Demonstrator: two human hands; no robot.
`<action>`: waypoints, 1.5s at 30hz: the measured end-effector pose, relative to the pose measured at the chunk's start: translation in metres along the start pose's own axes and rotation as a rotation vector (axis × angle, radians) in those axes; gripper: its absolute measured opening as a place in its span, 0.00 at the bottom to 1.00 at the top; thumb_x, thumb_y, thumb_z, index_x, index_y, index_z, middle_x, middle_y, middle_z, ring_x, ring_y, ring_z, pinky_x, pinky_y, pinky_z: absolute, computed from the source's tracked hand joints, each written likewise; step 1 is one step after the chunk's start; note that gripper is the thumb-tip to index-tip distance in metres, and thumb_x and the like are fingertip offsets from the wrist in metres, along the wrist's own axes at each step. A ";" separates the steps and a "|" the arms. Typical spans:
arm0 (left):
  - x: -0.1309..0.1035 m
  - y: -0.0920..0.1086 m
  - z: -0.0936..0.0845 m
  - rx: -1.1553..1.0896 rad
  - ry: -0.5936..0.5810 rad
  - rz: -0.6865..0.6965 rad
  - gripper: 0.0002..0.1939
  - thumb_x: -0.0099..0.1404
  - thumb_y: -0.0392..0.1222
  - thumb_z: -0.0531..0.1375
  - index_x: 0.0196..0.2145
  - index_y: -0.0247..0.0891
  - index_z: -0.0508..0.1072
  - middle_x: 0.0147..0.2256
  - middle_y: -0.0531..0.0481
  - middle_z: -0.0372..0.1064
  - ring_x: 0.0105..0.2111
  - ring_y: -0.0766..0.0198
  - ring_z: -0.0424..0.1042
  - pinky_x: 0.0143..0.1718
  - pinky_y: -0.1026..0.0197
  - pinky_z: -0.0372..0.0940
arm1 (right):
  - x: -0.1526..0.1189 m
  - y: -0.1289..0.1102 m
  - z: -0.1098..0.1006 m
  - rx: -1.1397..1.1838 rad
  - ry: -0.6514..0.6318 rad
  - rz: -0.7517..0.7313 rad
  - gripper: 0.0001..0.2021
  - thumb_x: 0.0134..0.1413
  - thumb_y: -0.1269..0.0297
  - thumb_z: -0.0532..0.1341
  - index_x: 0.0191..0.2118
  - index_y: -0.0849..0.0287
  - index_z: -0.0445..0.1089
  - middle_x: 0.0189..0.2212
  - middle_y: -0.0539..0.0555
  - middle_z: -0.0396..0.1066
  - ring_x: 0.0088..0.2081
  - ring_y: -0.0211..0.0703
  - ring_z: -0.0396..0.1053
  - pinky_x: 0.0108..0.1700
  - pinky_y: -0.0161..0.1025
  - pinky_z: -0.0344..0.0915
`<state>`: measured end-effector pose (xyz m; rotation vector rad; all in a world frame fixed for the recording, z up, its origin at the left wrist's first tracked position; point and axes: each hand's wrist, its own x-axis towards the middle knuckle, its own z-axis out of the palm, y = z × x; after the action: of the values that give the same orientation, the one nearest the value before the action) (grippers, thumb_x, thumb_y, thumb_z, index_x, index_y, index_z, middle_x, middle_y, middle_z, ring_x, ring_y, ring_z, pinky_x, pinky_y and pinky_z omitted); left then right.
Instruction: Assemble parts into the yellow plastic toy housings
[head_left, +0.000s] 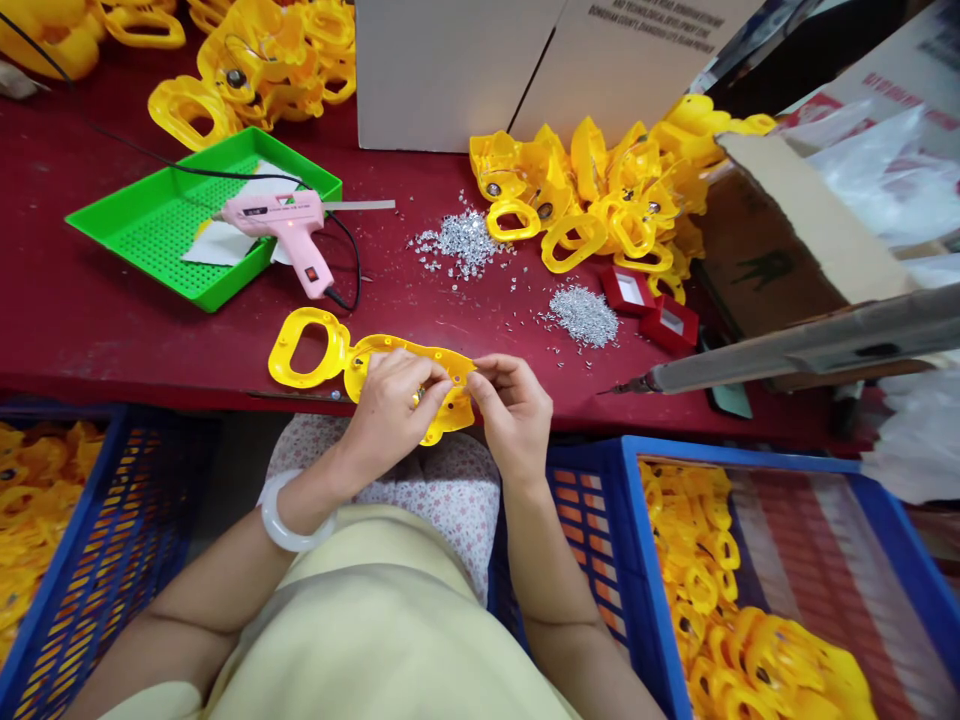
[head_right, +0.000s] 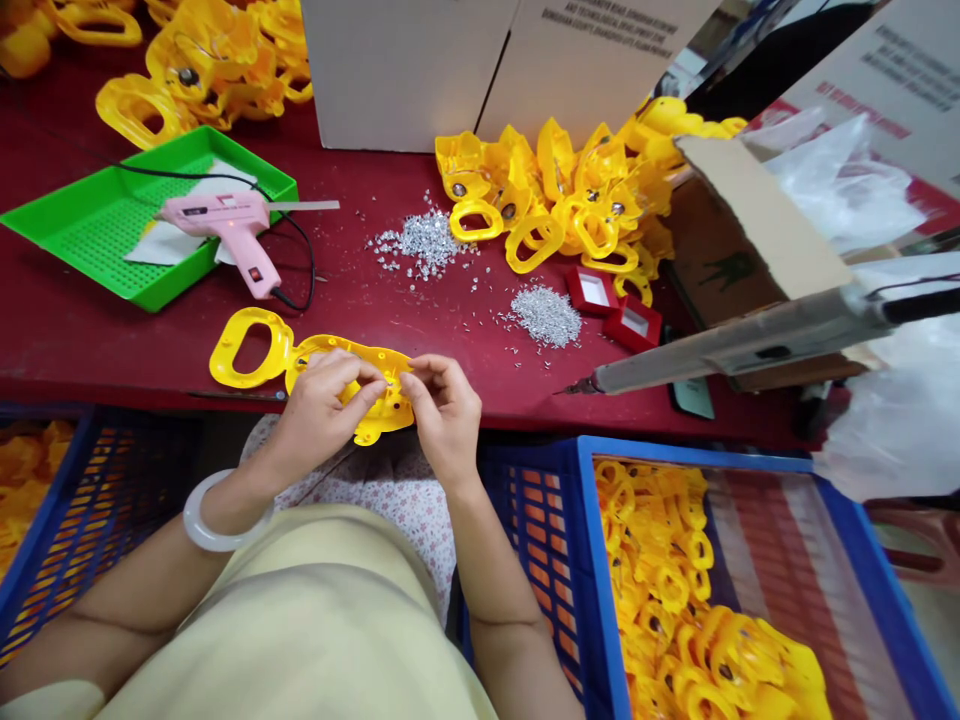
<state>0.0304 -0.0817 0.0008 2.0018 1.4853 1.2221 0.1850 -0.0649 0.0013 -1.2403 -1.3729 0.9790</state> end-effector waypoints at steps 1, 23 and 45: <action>0.000 0.000 0.000 0.005 0.001 0.009 0.08 0.69 0.37 0.58 0.31 0.38 0.70 0.31 0.53 0.72 0.33 0.63 0.68 0.39 0.56 0.60 | 0.000 -0.001 0.001 0.007 0.001 -0.021 0.09 0.53 0.60 0.65 0.39 0.56 0.70 0.27 0.47 0.71 0.28 0.35 0.70 0.32 0.34 0.69; -0.027 -0.020 -0.028 0.417 0.360 0.047 0.03 0.70 0.32 0.54 0.37 0.36 0.66 0.40 0.42 0.75 0.45 0.56 0.75 0.49 0.51 0.63 | 0.022 -0.003 0.046 -0.290 -0.384 -0.245 0.11 0.60 0.60 0.61 0.46 0.56 0.73 0.42 0.55 0.77 0.39 0.40 0.74 0.42 0.41 0.72; -0.035 -0.086 -0.106 0.510 0.616 -0.123 0.03 0.71 0.32 0.54 0.39 0.37 0.65 0.40 0.43 0.76 0.43 0.58 0.77 0.47 0.53 0.65 | 0.114 -0.033 0.169 0.128 -0.664 0.340 0.14 0.44 0.56 0.69 0.28 0.61 0.70 0.21 0.50 0.71 0.20 0.33 0.66 0.19 0.31 0.66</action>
<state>-0.1084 -0.1016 -0.0158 1.8522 2.3792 1.6215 0.0160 0.0524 0.0221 -1.1145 -1.5811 1.8042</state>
